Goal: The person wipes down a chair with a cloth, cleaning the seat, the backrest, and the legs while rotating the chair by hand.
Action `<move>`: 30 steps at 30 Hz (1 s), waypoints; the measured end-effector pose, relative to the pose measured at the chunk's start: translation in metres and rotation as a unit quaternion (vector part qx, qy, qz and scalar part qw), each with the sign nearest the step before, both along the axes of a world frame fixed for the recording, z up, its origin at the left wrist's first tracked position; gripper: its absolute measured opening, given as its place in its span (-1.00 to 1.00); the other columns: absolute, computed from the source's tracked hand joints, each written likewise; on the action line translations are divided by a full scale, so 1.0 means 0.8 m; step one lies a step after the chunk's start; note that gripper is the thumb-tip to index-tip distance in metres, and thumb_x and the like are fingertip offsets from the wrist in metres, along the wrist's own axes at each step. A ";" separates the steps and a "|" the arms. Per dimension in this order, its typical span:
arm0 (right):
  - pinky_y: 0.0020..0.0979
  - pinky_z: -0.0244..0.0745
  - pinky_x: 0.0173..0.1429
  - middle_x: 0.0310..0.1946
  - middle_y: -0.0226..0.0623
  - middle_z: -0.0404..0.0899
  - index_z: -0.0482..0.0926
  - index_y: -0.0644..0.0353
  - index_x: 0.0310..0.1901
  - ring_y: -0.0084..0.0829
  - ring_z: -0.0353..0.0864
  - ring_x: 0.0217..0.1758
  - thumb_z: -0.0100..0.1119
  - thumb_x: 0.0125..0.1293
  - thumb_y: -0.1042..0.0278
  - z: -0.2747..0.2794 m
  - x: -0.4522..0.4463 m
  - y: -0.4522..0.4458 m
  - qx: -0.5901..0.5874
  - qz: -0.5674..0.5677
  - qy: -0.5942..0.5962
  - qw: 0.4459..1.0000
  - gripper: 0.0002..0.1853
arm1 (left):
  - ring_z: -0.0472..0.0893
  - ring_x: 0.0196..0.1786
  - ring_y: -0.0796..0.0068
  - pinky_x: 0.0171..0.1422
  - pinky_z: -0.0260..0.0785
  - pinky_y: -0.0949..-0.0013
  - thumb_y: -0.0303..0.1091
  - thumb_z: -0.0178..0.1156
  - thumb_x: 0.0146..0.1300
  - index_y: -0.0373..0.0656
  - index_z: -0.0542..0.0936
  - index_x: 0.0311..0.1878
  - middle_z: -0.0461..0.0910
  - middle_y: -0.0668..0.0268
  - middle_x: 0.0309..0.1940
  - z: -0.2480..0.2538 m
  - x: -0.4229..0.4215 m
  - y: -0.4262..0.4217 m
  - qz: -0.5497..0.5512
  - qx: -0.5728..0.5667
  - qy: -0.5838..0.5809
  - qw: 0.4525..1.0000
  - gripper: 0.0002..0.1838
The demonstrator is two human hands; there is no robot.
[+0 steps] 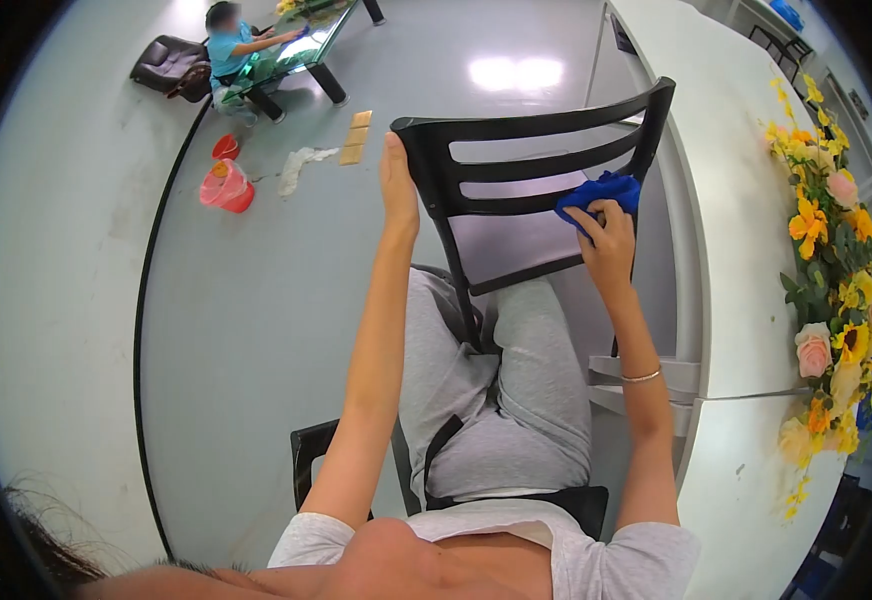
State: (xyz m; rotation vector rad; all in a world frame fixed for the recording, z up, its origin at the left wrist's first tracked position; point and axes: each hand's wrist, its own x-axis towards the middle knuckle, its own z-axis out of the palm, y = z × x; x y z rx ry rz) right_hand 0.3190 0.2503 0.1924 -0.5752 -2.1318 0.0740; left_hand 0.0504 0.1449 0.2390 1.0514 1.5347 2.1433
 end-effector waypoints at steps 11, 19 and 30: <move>-0.20 0.47 -0.10 -0.23 -0.29 0.46 0.67 0.10 0.00 -0.21 0.56 -0.17 0.29 0.02 0.47 -0.004 -0.123 -0.115 -0.110 0.062 -0.026 0.992 -0.58 | 0.45 0.27 0.45 0.42 0.20 0.36 0.25 -0.19 0.57 -0.23 0.48 0.31 0.53 0.30 0.19 -0.017 -0.020 -0.004 0.030 -0.061 -0.077 0.995 -0.30; -0.31 0.49 -0.22 -0.26 -0.41 0.46 0.71 -0.02 -0.03 -0.36 0.60 -0.31 0.27 0.10 0.42 -0.004 -0.130 -0.107 -0.068 0.067 -0.041 0.995 -0.66 | 0.46 0.31 0.43 0.43 0.22 0.32 0.23 -0.19 0.58 -0.22 0.39 0.38 0.51 0.24 0.25 0.003 -0.003 -0.012 0.005 -0.052 -0.066 0.996 -0.31; -0.30 0.51 -0.18 -0.24 -0.43 0.52 0.77 -0.18 -0.07 -0.30 0.59 -0.30 0.37 0.04 0.49 -0.005 -0.016 -0.026 -0.105 -0.010 0.008 0.994 -0.61 | 0.41 0.39 0.39 0.52 0.15 0.29 0.17 -0.12 0.58 -0.27 0.36 0.38 0.47 0.21 0.31 0.016 0.006 -0.015 -0.014 -0.007 -0.093 0.996 -0.33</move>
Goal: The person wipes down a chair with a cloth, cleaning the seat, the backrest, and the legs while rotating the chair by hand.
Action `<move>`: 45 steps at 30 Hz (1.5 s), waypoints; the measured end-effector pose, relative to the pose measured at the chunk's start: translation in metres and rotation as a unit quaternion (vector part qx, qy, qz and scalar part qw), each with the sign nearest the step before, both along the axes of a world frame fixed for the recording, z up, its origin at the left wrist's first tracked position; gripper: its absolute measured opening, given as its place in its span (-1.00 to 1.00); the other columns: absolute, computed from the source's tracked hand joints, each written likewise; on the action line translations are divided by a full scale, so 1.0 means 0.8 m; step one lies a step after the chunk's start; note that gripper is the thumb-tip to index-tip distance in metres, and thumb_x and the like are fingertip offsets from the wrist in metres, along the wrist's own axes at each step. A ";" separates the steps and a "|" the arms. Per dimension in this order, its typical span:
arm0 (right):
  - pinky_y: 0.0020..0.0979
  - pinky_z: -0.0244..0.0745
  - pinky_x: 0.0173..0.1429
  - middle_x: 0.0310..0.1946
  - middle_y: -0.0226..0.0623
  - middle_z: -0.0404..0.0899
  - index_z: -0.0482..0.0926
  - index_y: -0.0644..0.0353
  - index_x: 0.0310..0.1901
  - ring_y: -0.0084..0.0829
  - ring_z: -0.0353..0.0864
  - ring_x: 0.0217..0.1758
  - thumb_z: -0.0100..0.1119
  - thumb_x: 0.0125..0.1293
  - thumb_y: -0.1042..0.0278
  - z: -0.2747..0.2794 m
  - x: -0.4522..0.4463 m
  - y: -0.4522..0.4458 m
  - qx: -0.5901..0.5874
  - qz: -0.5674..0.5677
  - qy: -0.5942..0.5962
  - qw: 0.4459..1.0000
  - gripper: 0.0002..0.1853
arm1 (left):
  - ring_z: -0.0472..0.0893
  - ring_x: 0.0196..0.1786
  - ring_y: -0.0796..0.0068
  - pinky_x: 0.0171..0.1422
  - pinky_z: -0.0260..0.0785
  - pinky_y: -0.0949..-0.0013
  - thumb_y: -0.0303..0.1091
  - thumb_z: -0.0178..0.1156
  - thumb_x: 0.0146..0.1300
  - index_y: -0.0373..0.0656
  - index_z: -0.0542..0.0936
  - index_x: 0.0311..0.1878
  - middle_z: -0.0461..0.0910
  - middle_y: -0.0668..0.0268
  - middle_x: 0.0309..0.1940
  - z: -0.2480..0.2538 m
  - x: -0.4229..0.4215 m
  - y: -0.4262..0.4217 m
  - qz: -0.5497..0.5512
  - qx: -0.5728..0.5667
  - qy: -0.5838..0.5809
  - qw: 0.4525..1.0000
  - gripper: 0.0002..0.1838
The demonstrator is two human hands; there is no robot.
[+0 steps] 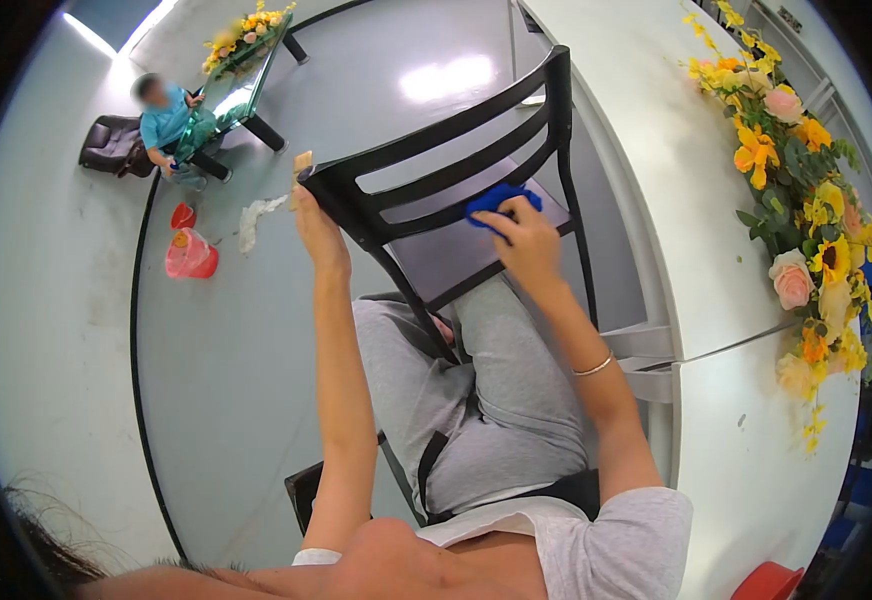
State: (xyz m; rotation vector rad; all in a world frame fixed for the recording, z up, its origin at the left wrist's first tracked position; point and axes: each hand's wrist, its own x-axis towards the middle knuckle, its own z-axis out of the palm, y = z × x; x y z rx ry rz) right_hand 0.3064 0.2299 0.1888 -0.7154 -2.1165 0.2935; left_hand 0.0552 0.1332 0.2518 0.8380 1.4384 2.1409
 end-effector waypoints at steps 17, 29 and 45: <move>-0.29 0.53 0.08 0.10 -0.28 0.57 0.74 -0.01 0.01 -0.25 0.58 -0.05 0.35 0.11 0.64 -0.019 0.033 0.051 -0.053 -0.087 0.107 0.989 -0.58 | 0.45 0.35 0.41 0.51 0.18 0.28 0.12 -0.10 0.59 -0.23 0.40 0.36 0.50 0.23 0.27 -0.016 -0.007 0.004 0.004 0.002 0.007 1.000 -0.40; -0.30 0.55 0.18 0.23 -0.32 0.61 0.70 0.04 0.06 -0.18 0.63 0.18 0.25 0.25 0.58 -0.026 0.049 0.131 -0.044 -0.114 0.105 0.987 -0.65 | 0.50 0.31 0.37 0.46 0.26 0.26 0.14 -0.10 0.59 -0.22 0.40 0.35 0.52 0.22 0.23 -0.007 -0.002 0.003 0.013 0.000 0.010 1.000 -0.39; -0.27 0.60 -0.05 -0.02 -0.29 0.61 0.65 0.03 -0.07 -0.15 0.69 -0.11 0.32 0.11 0.55 -0.005 0.005 0.023 -0.019 -0.076 0.100 0.992 -0.68 | 0.55 0.15 0.45 0.29 0.33 0.35 0.24 -0.19 0.58 -0.21 0.51 0.21 0.60 0.27 0.07 -0.029 -0.008 0.010 0.015 0.010 -0.009 1.000 -0.35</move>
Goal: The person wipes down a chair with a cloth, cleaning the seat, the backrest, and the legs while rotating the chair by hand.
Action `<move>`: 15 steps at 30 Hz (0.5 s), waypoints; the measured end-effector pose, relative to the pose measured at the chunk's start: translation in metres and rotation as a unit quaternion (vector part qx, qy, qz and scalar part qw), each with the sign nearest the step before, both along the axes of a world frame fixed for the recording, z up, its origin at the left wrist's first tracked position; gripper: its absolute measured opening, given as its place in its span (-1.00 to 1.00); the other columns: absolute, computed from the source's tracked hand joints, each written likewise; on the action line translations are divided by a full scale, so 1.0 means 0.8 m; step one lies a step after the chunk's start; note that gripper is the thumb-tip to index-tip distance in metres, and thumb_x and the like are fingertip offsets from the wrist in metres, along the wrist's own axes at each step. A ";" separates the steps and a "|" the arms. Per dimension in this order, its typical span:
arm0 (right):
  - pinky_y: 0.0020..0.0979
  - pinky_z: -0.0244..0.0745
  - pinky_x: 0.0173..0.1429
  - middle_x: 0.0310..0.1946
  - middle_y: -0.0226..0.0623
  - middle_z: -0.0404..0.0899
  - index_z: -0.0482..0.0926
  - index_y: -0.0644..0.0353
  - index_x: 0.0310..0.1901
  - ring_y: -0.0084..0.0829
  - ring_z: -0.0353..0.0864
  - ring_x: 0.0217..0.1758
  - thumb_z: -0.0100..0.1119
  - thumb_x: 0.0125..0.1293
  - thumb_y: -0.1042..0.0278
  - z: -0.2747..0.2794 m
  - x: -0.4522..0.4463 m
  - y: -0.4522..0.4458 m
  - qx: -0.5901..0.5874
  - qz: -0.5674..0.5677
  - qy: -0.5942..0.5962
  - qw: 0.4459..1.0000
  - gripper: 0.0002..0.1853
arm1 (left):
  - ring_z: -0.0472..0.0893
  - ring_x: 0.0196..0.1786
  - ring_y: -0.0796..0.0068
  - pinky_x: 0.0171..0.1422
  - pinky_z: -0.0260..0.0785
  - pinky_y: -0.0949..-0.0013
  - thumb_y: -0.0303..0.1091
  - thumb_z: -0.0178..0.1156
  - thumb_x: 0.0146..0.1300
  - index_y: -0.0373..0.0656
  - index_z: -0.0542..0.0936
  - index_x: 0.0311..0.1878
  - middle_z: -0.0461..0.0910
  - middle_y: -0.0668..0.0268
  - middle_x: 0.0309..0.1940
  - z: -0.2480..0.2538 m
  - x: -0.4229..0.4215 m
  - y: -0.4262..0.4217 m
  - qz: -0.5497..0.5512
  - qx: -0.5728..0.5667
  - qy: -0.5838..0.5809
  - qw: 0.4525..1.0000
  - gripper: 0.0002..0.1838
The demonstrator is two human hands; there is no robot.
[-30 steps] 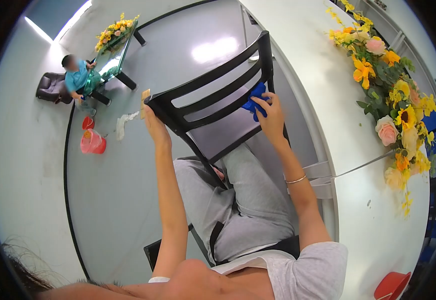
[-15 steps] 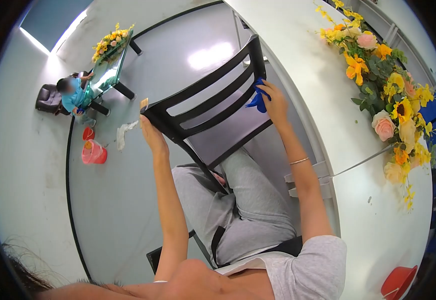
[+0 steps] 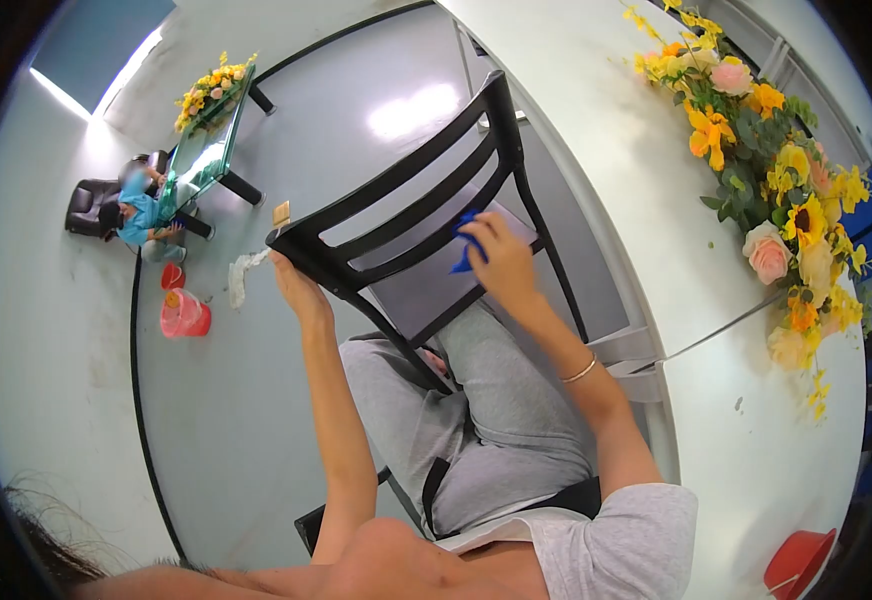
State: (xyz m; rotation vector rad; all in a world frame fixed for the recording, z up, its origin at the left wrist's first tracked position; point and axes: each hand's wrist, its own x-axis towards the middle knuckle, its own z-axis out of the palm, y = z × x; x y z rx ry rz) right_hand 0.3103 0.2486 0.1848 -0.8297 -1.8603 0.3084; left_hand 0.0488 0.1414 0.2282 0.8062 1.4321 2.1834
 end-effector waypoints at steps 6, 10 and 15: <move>-0.32 0.61 -0.13 -0.13 -0.40 0.67 0.73 -0.04 -0.15 -0.23 0.71 -0.13 0.33 0.13 0.56 0.008 0.000 -0.007 0.005 -0.009 -0.044 0.999 -0.73 | 0.59 0.13 0.29 0.33 0.40 0.22 0.25 -0.16 0.55 -0.21 0.41 0.30 0.59 0.17 0.11 0.019 0.010 -0.005 -0.017 0.006 0.010 1.000 -0.33; -0.26 0.58 -0.14 -0.05 -0.41 0.69 0.71 -0.02 -0.14 -0.17 0.71 -0.15 0.30 0.18 0.49 -0.001 0.014 0.047 -0.010 -0.068 0.047 0.997 -0.78 | 0.59 0.14 0.29 0.33 0.39 0.22 0.24 -0.15 0.55 -0.20 0.41 0.30 0.58 0.19 0.12 0.014 0.004 -0.006 -0.027 0.015 0.014 0.999 -0.34; -0.23 0.57 -0.10 -0.05 -0.36 0.70 0.71 -0.03 -0.12 -0.12 0.69 -0.09 0.24 0.28 0.44 0.007 0.026 0.124 -0.070 -0.103 0.056 0.991 -0.82 | 0.59 0.13 0.30 0.32 0.40 0.23 0.24 -0.15 0.55 -0.19 0.42 0.29 0.58 0.19 0.11 0.016 0.009 -0.003 -0.020 0.022 0.018 0.999 -0.35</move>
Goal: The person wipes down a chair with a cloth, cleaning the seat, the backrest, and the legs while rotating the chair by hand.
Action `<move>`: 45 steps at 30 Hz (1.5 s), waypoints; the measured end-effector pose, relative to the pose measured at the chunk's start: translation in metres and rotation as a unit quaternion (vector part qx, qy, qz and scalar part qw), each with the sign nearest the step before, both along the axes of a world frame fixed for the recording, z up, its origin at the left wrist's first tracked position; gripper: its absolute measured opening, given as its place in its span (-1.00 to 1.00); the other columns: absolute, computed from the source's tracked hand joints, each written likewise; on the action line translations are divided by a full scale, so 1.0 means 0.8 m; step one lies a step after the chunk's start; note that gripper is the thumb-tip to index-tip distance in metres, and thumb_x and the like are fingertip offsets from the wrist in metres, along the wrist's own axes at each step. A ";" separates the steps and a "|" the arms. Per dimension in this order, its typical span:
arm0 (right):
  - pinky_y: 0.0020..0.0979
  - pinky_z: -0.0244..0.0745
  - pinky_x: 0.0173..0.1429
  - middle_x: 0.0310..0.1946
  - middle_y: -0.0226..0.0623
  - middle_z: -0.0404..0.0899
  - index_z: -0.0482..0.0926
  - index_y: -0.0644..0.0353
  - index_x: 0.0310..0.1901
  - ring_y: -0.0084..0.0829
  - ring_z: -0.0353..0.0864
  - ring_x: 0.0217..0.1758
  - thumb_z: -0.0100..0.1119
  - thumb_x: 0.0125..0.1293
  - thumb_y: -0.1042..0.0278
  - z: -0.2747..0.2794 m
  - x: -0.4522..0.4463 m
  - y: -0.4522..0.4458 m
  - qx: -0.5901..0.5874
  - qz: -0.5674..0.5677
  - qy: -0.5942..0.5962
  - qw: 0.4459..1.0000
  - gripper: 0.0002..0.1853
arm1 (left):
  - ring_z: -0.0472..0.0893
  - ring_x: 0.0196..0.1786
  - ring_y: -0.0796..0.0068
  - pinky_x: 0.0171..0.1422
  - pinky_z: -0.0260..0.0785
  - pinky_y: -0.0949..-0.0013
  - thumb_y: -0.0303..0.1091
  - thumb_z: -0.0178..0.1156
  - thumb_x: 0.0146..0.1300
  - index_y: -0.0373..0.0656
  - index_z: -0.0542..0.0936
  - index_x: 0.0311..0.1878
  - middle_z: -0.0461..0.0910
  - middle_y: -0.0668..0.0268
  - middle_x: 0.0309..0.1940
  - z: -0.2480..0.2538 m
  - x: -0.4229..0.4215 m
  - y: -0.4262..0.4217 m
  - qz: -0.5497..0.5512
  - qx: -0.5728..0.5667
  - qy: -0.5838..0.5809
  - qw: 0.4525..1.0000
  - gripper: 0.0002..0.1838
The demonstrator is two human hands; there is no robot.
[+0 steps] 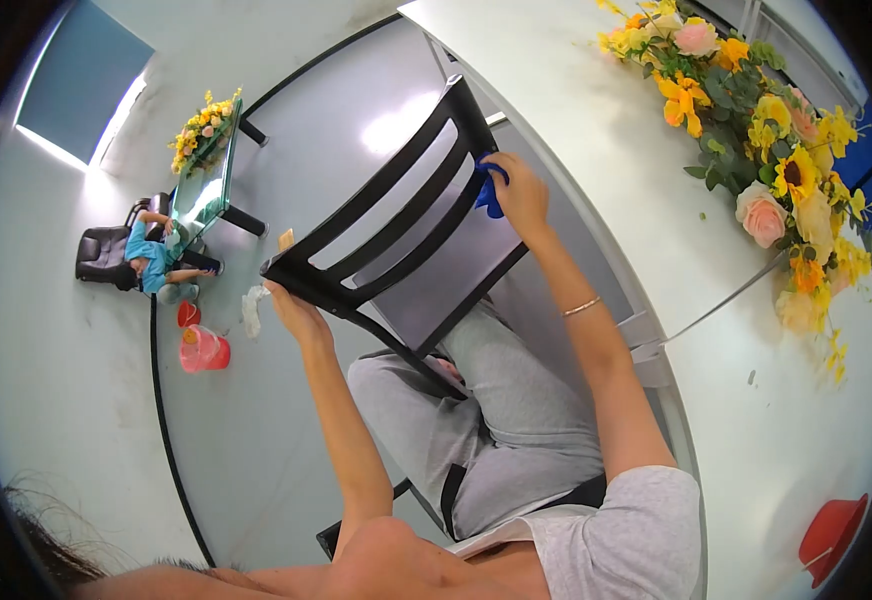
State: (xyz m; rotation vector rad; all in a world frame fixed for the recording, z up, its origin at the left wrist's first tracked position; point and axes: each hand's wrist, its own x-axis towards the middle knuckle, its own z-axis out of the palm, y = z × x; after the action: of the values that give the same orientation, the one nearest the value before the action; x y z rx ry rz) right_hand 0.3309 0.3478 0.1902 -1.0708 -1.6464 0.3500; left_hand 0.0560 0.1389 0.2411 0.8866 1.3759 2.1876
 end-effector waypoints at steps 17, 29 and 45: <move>-0.19 0.52 -0.17 -0.16 -0.24 0.53 0.56 0.07 -0.06 -0.05 0.63 -0.19 0.25 0.18 0.56 0.008 -0.081 -0.167 -0.018 0.088 0.065 0.994 -0.72 | 0.61 0.09 0.32 0.27 0.44 0.23 0.22 -0.14 0.56 -0.24 0.45 0.25 0.60 0.18 0.07 -0.004 -0.002 0.000 0.007 0.008 0.000 1.000 -0.35; -0.28 0.51 -0.33 -0.34 -0.28 0.43 0.64 0.13 -0.17 -0.27 0.61 -0.42 0.18 0.17 0.50 -0.005 -0.181 -0.235 0.117 0.202 -0.044 0.971 -0.81 | 0.60 0.12 0.32 0.28 0.42 0.22 0.21 -0.17 0.58 -0.23 0.43 0.28 0.61 0.17 0.07 -0.024 -0.015 0.000 0.012 -0.014 -0.009 1.000 -0.36; -0.17 0.46 -0.21 -0.28 -0.28 0.47 0.61 0.03 -0.10 -0.14 0.57 -0.27 0.29 0.09 0.57 -0.001 -0.084 -0.175 0.084 0.103 -0.071 0.989 -0.69 | 0.48 0.12 0.56 0.26 0.29 0.41 0.12 -0.12 0.61 -0.22 0.52 0.22 0.57 0.37 0.08 -0.016 -0.010 -0.009 0.008 -0.053 -0.007 0.999 -0.44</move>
State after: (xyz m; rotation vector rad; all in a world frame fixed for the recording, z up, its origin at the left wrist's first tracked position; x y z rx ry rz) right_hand 0.2637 0.2080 0.1894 -0.8172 -1.8852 0.2686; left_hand 0.0483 0.1319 0.2279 0.8237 1.4823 2.1055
